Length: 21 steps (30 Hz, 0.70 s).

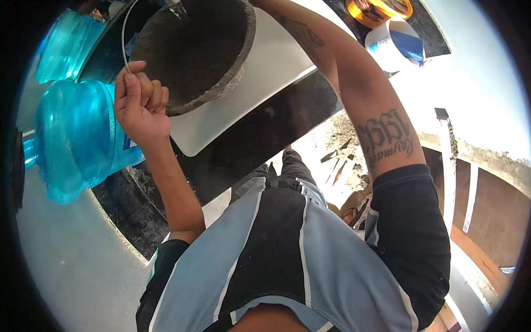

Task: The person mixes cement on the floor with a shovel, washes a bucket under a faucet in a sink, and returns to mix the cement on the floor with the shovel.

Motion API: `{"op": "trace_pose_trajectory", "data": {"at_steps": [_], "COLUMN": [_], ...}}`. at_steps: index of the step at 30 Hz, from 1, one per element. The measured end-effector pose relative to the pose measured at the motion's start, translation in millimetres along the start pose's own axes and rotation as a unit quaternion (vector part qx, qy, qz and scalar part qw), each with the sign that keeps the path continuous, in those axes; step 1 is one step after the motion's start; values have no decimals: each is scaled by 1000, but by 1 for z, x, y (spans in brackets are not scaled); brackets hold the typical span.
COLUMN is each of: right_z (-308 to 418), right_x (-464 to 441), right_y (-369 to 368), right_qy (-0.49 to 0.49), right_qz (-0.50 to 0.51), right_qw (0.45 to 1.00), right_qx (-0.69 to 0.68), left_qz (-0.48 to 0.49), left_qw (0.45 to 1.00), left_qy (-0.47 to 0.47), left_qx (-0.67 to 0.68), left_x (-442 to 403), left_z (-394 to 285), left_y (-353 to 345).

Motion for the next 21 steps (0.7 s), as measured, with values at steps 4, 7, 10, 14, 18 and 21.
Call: {"op": "trace_pose_trajectory", "data": {"at_steps": [4,7,10,14,18,21], "right_z": [35,48,36,-7,-1,6], "right_x": [35,43,28,2,17,21], "right_y": [-19,-28,-22,-3,1,0], "right_qy": [-22,-31,4,-65,-116,-97], "right_qz": [-16,-26,-17,-84,-123,-119], "right_qw": [996,992,951,994,986,987], "right_qx": [90,120,308,-15,0,47], "left_qz": [11,-4,6,3,7,-2], "left_qw": [1000,1000,1000,1000,1000,1000], "left_qy": [-9,9,1,4,-9,-2], "left_qx": [-12,-17,-15,-14,-27,-25], "left_x": [0,1,2,3,5,6], "left_z": [-1,-2,-2,-4,-5,-5], "left_y": [-2,-2,0,-3,-6,-7]}}
Point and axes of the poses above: each hand's wrist, its own x-axis away from the middle knuckle, its own y-axis out of the back of the hand, z = x × y, the point moved 6 cm from there along -x, towards the middle knuckle
